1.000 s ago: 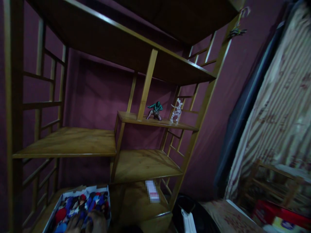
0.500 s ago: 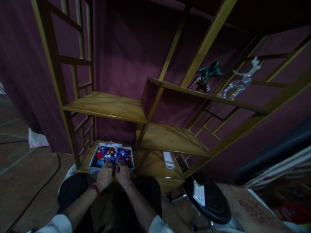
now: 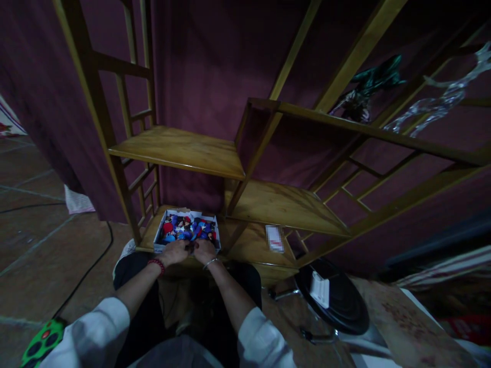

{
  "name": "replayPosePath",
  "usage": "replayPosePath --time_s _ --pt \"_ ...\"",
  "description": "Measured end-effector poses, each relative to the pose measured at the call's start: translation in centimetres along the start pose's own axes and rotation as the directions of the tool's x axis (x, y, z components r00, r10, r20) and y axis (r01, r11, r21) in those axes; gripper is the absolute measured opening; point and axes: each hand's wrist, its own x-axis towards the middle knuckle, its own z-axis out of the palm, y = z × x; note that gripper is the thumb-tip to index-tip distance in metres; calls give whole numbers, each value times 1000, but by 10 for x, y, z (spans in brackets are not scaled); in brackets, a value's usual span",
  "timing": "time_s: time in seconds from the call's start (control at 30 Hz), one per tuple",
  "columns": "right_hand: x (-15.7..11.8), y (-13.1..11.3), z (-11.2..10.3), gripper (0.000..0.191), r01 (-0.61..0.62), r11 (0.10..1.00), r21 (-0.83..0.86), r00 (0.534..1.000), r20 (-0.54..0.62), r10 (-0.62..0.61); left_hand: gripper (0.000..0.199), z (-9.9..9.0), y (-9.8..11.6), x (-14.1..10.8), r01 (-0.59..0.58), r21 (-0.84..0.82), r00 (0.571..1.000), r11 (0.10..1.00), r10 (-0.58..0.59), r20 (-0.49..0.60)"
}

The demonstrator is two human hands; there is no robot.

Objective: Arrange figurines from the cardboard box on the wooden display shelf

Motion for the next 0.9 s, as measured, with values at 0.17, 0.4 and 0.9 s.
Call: replayPosePath --time_s 0.17,0.4,0.9 --pt "12 8 -2 29 -65 994 83 998 -9 66 32 -6 -13 16 116 2 990 993 -115 -82" --pt "26 13 -2 38 -67 985 157 998 23 64 35 2 -16 29 162 44 987 986 -161 -25" --pt "49 22 13 61 12 985 174 987 156 -39 40 -5 -23 42 35 2 996 999 -35 85"
